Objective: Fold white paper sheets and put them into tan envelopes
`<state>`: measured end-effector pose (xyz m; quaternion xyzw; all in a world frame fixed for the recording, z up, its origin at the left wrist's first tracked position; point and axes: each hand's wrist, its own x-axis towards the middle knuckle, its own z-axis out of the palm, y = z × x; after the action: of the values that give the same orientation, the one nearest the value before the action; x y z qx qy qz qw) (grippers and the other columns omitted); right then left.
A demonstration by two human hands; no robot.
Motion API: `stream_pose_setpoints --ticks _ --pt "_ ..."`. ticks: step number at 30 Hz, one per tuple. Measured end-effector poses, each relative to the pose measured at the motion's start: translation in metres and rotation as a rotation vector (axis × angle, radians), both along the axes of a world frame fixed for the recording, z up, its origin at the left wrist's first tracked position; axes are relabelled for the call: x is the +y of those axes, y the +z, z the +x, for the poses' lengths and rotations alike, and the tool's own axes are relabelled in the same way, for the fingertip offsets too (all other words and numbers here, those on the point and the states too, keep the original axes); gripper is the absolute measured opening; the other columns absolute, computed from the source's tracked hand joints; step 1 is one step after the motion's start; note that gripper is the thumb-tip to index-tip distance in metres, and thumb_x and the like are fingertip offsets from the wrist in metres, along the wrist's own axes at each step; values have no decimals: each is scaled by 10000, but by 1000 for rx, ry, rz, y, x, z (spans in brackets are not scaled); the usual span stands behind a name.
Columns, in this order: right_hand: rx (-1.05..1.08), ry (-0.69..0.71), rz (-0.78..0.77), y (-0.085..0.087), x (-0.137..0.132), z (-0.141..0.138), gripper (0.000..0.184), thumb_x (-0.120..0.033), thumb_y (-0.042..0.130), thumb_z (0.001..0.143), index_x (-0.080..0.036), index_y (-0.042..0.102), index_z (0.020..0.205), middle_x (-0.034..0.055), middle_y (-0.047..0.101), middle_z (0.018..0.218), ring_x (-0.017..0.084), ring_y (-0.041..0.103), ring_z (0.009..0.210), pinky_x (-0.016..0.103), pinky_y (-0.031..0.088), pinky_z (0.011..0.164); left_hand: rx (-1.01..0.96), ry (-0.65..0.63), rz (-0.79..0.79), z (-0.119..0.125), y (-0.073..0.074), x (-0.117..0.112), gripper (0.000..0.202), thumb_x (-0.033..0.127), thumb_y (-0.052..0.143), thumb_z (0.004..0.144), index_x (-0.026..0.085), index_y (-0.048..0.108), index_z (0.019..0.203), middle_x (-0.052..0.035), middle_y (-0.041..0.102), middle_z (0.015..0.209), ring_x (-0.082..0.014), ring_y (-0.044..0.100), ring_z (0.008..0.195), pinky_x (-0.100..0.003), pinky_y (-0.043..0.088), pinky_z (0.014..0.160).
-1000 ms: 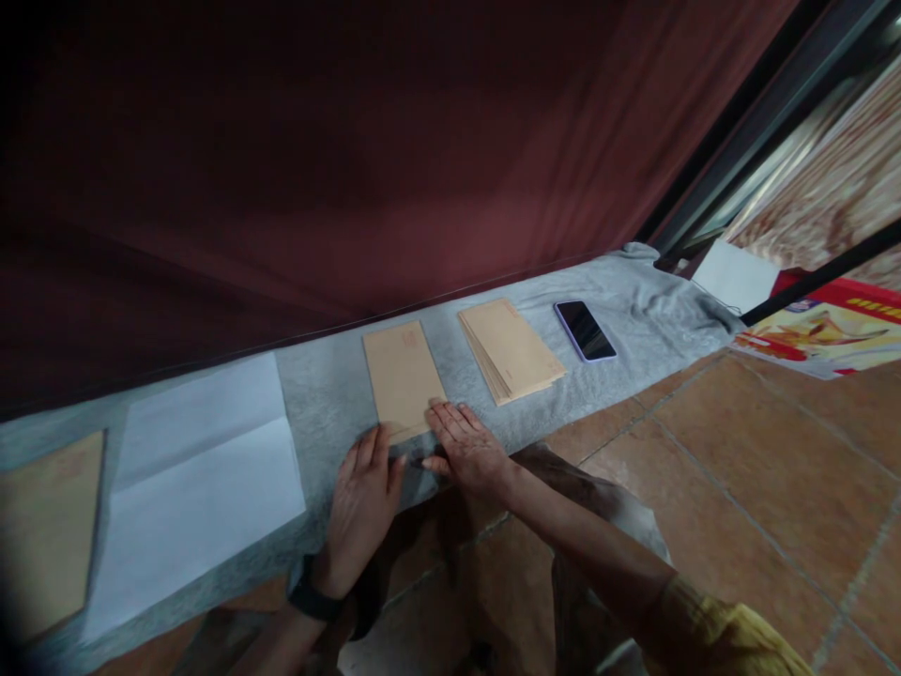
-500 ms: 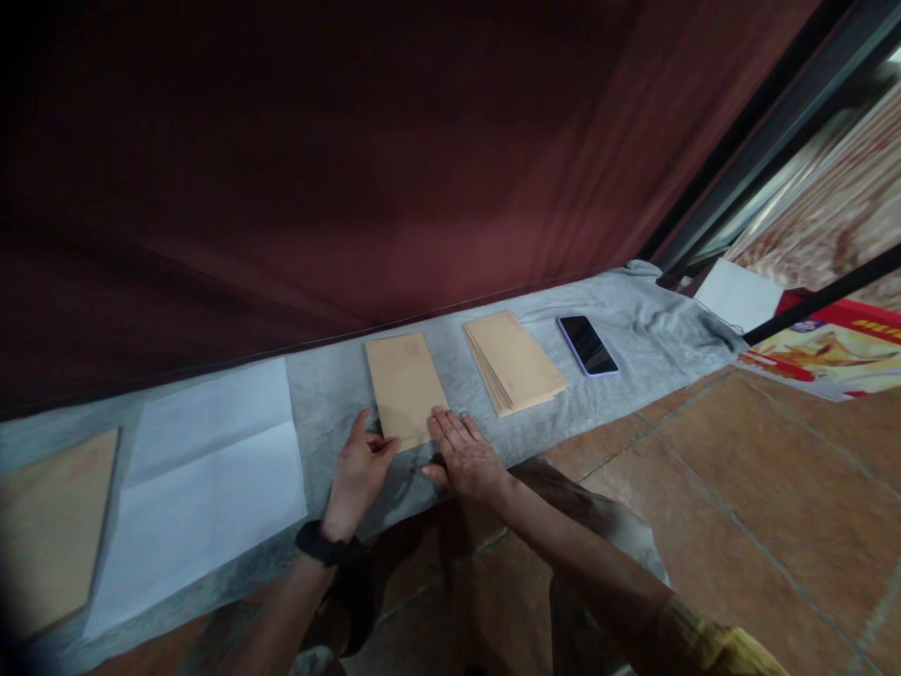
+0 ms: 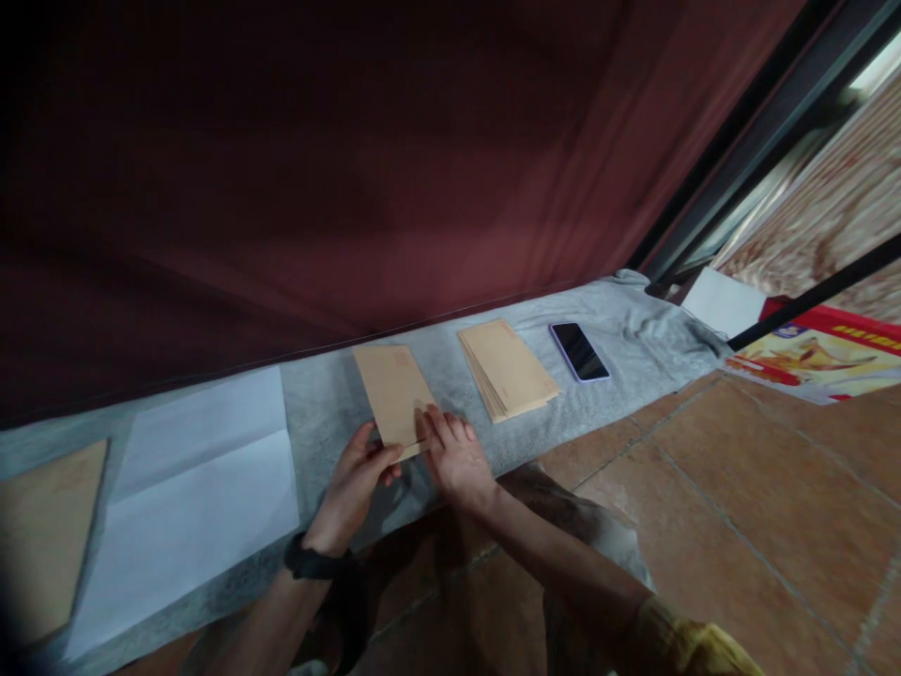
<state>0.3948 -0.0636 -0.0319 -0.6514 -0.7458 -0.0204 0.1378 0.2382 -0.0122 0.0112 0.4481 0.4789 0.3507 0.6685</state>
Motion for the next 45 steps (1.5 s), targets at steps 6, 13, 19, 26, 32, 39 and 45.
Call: stream_pose_setpoints --ticks 6,13,19,26,32,39,45 --pt "80 -72 28 16 3 2 598 -178 408 972 -180 308 1562 166 552 1351 302 558 1103 413 514 915 -146 -66 61 9 6 -7 531 374 642 828 200 474 1301 38 639 689 -115 601 604 -229 449 567" --pt "908 -389 171 28 22 54 486 -511 403 997 -150 718 915 115 692 893 239 678 823 339 562 742 -109 -109 86 4 4 -5 522 435 616 883 190 517 1334 0 650 797 -142 630 763 -272 475 695" --pt "1584 -585 175 28 29 109 472 -582 833 621 -175 594 625 9 602 524 160 619 518 268 548 554 20 -110 80 7 3 -5 499 439 677 803 197 598 1232 10 656 784 -146 634 737 -274 478 699" --pt "1748 -599 186 22 13 138 481 -421 945 499 -165 617 742 14 663 662 138 625 515 278 614 552 132 -132 112 8 -2 -6 441 426 662 790 210 627 1174 4 666 766 -160 647 748 -291 490 710" --pt "1776 -651 201 18 4 144 489 -390 969 477 -179 585 697 1 650 621 130 628 487 251 618 522 143 -147 142 8 -11 -5 454 432 667 774 183 635 1153 5 651 732 -163 627 715 -297 481 694" --pt "1812 -616 215 18 -1 141 562 -377 979 439 -174 607 809 -8 674 702 136 672 555 238 631 574 181 -173 170 4 -17 -4 432 439 662 772 177 657 1116 -8 665 752 -174 648 723 -303 490 682" --pt "1581 -709 117 24 -11 140 616 -479 901 561 -206 516 956 -32 675 592 134 611 428 223 531 400 190 -183 201 -2 -19 -3 404 461 669 743 178 693 1031 -13 670 723 -184 656 707 -311 509 679"
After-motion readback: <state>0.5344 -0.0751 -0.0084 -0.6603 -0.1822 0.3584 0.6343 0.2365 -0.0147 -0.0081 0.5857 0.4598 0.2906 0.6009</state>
